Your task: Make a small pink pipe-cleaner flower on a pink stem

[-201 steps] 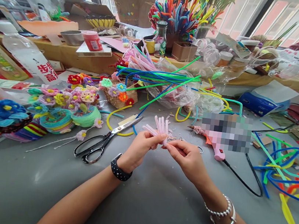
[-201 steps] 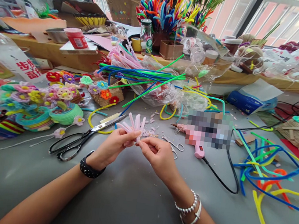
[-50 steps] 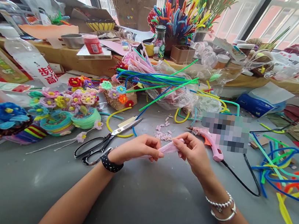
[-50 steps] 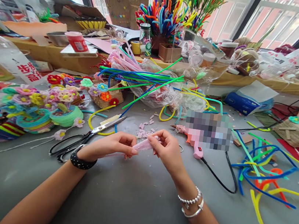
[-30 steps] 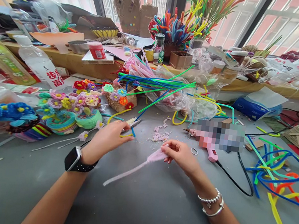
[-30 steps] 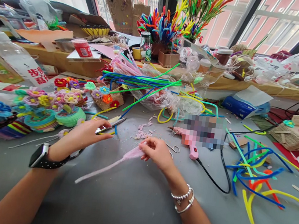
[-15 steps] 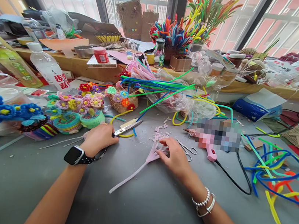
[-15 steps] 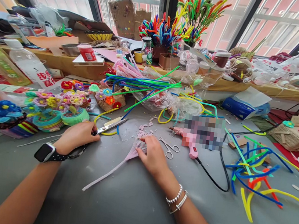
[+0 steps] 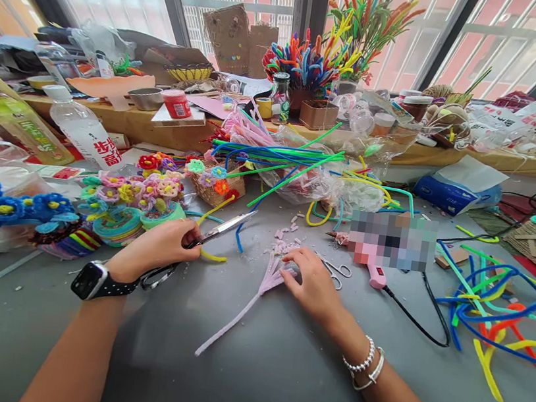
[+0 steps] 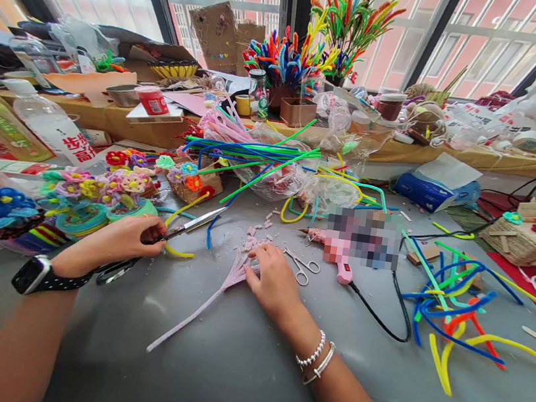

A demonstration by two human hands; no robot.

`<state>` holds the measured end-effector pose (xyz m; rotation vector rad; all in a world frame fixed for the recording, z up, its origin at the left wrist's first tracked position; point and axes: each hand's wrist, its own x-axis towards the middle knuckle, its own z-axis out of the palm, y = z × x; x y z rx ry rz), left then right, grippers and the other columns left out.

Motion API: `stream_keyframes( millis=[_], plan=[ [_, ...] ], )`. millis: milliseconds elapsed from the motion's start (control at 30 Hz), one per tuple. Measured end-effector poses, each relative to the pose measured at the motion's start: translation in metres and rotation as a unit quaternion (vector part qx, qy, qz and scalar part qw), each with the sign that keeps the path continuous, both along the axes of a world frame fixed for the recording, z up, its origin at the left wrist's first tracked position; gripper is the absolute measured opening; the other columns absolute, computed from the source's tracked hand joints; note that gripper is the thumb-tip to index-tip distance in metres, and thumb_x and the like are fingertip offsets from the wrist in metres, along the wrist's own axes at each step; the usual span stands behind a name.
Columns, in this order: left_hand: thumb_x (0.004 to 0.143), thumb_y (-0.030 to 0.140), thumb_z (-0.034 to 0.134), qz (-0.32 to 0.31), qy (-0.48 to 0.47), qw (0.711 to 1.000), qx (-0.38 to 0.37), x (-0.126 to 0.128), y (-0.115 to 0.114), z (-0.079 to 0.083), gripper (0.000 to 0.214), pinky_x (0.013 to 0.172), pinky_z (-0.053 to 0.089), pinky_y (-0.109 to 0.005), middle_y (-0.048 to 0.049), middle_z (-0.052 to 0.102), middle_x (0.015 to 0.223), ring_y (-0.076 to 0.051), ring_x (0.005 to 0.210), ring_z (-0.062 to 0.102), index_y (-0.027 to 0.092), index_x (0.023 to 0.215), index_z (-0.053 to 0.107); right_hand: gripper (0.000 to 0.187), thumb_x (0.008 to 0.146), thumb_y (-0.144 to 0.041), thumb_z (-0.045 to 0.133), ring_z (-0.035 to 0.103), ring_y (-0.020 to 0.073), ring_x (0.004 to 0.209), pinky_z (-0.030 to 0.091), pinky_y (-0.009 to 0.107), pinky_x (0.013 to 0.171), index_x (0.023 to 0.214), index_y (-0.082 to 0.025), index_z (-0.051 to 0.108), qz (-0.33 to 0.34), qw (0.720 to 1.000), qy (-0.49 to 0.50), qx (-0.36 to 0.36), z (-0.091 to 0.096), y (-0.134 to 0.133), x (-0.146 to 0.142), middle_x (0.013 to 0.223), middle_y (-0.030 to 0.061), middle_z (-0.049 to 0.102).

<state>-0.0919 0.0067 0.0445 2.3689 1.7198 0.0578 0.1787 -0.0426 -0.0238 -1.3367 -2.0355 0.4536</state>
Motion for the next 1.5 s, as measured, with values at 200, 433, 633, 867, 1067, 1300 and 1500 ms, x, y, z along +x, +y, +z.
stream_keyframes(
  millis=[200, 433, 633, 867, 1067, 1300, 1500],
  plan=[
    [0.067, 0.037, 0.05, 0.016, -0.161, 0.987, -0.022, 0.005, -0.01, 0.011, 0.023, 0.058, 0.042, -0.022, -0.0017, 0.058, 0.071, -0.014, 0.064, 0.053, 0.017, 0.076, 0.053, 0.02, 0.078, -0.021, 0.053, 0.049, 0.0231, 0.096, 0.039, 0.041, 0.084, 0.097, -0.018, 0.055, -0.027, 0.996, 0.028, 0.077, 0.003, -0.001, -0.001, 0.096, 0.0085, 0.057],
    [0.062, 0.04, 0.058, 0.06, -0.309, 0.949, -0.035, 0.023, -0.01, 0.019, 0.028, 0.058, 0.044, -0.021, -0.0014, 0.059, 0.072, -0.015, 0.065, 0.055, 0.016, 0.078, 0.055, 0.02, 0.078, -0.022, 0.053, 0.048, 0.0222, 0.098, 0.038, 0.039, 0.087, 0.098, -0.018, 0.055, -0.017, 0.994, 0.034, 0.105, 0.005, -0.003, -0.002, 0.099, 0.0081, 0.057],
    [0.068, 0.041, 0.052, 0.078, -0.462, 0.876, -0.116, 0.031, -0.012, 0.012, 0.027, 0.057, 0.044, -0.022, -0.002, 0.063, 0.069, -0.015, 0.064, 0.056, 0.017, 0.078, 0.058, 0.016, 0.078, -0.022, 0.053, 0.051, 0.0204, 0.095, 0.039, 0.037, 0.086, 0.094, -0.018, 0.056, 0.007, 0.994, 0.088, 0.072, 0.01, -0.004, -0.003, 0.095, 0.0068, 0.06],
    [0.069, 0.034, 0.053, 0.062, -0.586, 0.789, -0.172, 0.082, -0.022, 0.004, 0.022, 0.062, 0.044, -0.022, -0.0011, 0.061, 0.069, -0.013, 0.065, 0.057, 0.015, 0.08, 0.057, 0.016, 0.079, -0.031, 0.053, 0.058, 0.0146, 0.075, 0.048, 0.029, 0.069, 0.087, -0.018, 0.059, 0.076, 0.972, 0.217, -0.055, 0.02, -0.011, -0.007, 0.081, 0.004, 0.063],
    [0.068, 0.034, 0.055, 0.1, -0.62, 0.769, -0.116, 0.131, -0.03, 0.001, 0.021, 0.055, 0.042, -0.021, 0.0018, 0.055, 0.063, -0.009, 0.054, 0.051, 0.016, 0.076, 0.051, 0.025, 0.072, -0.03, 0.061, 0.061, 0.0163, 0.079, 0.05, 0.035, 0.076, 0.094, -0.018, 0.058, 0.097, 0.931, 0.322, -0.141, 0.02, -0.009, -0.006, 0.087, 0.0054, 0.064],
    [0.07, 0.031, 0.054, 0.081, -0.597, 0.798, -0.032, 0.154, -0.031, -0.008, 0.019, 0.068, 0.042, -0.025, -0.0016, 0.056, 0.075, -0.013, 0.071, 0.054, 0.015, 0.08, 0.052, 0.032, 0.071, -0.025, 0.06, 0.059, 0.0165, 0.087, 0.05, 0.034, 0.078, 0.1, -0.02, 0.049, 0.112, 0.885, 0.416, -0.178, 0.017, -0.006, -0.005, 0.094, 0.0054, 0.06],
    [0.071, 0.027, 0.054, 0.082, -0.582, 0.809, 0.008, 0.156, -0.027, -0.01, 0.017, 0.072, 0.042, -0.026, -0.0031, 0.057, 0.078, -0.014, 0.075, 0.054, 0.015, 0.082, 0.052, 0.021, 0.071, -0.025, 0.059, 0.057, 0.016, 0.08, 0.051, 0.032, 0.073, 0.09, -0.018, 0.052, -0.013, 0.941, 0.332, -0.064, 0.027, -0.01, 0.0, 0.088, 0.0053, 0.056]
  ],
)
